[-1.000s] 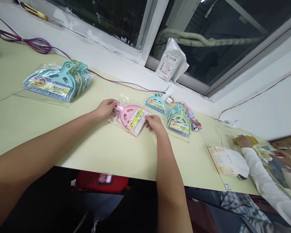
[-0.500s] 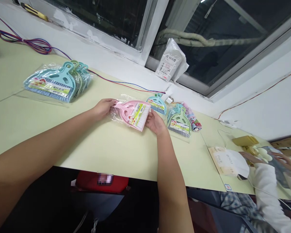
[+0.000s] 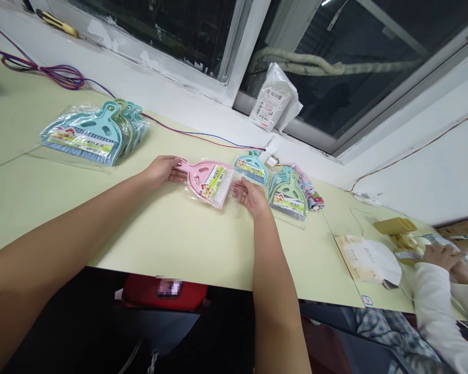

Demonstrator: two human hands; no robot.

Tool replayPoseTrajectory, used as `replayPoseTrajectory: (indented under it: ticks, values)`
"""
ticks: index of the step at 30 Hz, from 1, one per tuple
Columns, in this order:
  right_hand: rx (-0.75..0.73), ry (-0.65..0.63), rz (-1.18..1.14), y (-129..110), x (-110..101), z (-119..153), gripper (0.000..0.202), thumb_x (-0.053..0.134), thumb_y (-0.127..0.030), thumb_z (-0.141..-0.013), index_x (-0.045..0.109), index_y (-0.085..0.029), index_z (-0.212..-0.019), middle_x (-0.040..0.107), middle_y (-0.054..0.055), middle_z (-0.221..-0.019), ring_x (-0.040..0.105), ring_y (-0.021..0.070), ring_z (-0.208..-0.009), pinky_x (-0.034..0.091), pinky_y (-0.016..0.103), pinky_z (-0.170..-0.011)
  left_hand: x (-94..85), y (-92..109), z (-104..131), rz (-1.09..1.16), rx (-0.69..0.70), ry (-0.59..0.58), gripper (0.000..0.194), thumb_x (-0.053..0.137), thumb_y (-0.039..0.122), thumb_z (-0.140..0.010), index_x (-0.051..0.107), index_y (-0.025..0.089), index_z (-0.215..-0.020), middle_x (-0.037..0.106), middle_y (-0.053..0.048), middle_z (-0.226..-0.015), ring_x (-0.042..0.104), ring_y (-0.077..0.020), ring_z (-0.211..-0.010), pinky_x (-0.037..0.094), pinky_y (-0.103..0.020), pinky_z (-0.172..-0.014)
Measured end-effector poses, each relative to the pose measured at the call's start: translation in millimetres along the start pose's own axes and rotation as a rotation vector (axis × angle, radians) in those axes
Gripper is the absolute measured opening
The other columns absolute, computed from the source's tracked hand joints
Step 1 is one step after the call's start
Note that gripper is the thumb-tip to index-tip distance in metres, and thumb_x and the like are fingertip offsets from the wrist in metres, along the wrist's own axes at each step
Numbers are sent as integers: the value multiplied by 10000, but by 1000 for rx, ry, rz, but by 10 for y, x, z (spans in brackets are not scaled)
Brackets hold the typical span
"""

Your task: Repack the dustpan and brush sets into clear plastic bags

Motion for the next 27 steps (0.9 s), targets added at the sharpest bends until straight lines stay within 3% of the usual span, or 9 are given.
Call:
replayPoseTrajectory:
  ticks: [5,11,16,22,27]
  values:
    - [-25,-3,43,-9,27,23,135,641,-159,-984,708,-140,-868,794,78,-888,751,131,-706,625,211,-598,-14,0,-32,32,10,-5,143,536,136,-892,655,80,-947,741,-177,-882,730,-213,-669,623,-351,-661]
    - [-26,14,104,-21,8,43,58,709,-160,-931,694,-155,-875,788,58,-944,752,136,-712,624,221,-560,-58,3,-55,29,6,8,128,581,140,-851,657,105,-947,742,-164,-862,734,-219,-682,626,-354,-670]
    - [-69,146,137,-38,-78,33,241,808,-240,-859,578,-196,-804,763,29,-846,745,161,-668,587,229,-480,-118,33,-41,-50,2,14,166,591,200,-865,656,128,-999,731,-145,-866,725,-225,-648,614,-382,-651]
    - [-72,-20,148,4,55,13,126,779,-210,-872,659,-178,-890,758,21,-867,689,105,-592,536,187,-440,-111,178,59,-148,62,29,165,584,229,-884,681,127,-971,696,-109,-856,694,-193,-641,554,-298,-556]
    - [-141,3,187,-59,67,42,84,756,-209,-892,676,-185,-905,744,8,-839,652,85,-555,525,178,-437,-127,298,159,-134,99,57,177,579,274,-903,663,150,-998,668,-81,-908,694,-180,-628,587,-321,-578]
Point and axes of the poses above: each hand's wrist, its own z-axis away from the middle knuckle, its own x-axis out of the palm, y = z × x, the point moved 8 cm from there along -z, towards the middle knuckle
